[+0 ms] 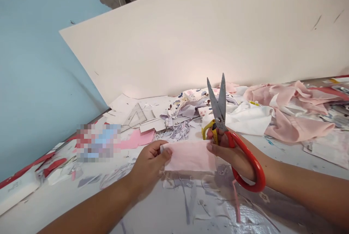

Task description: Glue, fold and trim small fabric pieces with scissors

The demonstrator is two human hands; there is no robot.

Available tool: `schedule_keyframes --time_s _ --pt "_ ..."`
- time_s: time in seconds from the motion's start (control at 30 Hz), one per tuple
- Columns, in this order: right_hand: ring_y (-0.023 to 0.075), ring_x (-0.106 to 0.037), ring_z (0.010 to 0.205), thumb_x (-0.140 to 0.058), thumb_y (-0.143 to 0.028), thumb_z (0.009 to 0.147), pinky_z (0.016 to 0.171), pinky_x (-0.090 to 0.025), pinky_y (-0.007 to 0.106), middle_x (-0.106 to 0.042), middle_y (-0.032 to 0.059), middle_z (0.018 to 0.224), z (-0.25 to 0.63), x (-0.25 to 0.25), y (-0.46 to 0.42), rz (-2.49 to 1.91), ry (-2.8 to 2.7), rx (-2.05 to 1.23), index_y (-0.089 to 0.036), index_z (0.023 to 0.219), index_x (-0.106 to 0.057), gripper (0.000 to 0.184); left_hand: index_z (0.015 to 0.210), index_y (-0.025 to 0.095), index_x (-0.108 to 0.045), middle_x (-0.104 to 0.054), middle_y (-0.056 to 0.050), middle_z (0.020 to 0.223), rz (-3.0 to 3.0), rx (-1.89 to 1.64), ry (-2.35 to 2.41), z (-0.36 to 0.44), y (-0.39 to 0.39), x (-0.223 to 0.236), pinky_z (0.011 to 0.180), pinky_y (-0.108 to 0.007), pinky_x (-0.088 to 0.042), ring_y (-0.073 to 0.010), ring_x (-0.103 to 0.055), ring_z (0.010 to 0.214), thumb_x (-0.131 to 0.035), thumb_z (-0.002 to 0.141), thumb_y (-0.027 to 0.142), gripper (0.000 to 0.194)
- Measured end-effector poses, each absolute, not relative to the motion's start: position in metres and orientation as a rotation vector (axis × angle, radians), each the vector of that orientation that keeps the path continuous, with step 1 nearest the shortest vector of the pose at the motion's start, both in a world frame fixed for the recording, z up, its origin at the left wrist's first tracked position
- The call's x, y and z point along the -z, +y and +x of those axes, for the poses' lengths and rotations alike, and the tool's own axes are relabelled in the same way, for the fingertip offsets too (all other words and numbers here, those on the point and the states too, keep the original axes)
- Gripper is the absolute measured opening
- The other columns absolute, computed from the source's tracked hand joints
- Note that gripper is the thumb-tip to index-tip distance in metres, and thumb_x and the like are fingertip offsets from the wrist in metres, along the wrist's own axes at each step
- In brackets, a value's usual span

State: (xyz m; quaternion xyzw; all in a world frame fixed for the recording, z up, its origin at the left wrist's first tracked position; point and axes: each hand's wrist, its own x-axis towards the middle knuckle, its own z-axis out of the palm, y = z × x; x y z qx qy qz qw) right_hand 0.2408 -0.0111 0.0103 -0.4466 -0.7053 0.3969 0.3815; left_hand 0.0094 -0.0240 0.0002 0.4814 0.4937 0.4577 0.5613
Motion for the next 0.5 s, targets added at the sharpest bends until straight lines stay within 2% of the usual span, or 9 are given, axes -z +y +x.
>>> schedule_keyframes --time_s 0.1,0.33,0.5 --pt "0.0155 -0.048 0.067 -0.048 -0.029 0.081 0.064 -0.041 0.031 -0.049 -0.0012 0.077 0.239 -0.011 -0.013 -1.164 -1.792 -1.005 -0.023 0.089 -0.044 0.012 0.073 0.017 -0.058 -0.036 0.006 0.053 1.114 -1.106 1.175 0.009 -0.024 0.003 0.04 -0.017 -0.032 -0.0044 -0.031 0.045 -0.067 0.065 0.04 0.027" --pt "0.0174 -0.049 0.071 -0.049 -0.037 0.08 0.064 -0.042 0.033 -0.051 -0.0006 0.076 0.236 -0.017 -0.019 -1.203 -1.802 -1.048 -0.023 0.083 -0.045 0.014 0.066 0.019 -0.052 -0.03 0.007 0.056 1.094 -1.092 1.198 0.01 -0.025 0.005 0.042 -0.02 -0.038 -0.0066 -0.03 0.048 -0.064 0.067 0.041 0.025" --pt "0.0177 -0.05 0.066 -0.05 -0.037 0.078 0.055 -0.043 0.031 -0.051 -0.0007 0.072 0.232 -0.02 -0.021 -1.262 -1.768 -1.059 -0.024 0.084 -0.045 0.015 0.066 0.019 -0.051 -0.031 0.006 0.055 1.143 -1.098 1.209 0.011 -0.024 0.005 0.038 -0.017 -0.033 -0.0064 -0.03 0.047 -0.063 0.068 0.04 0.024"
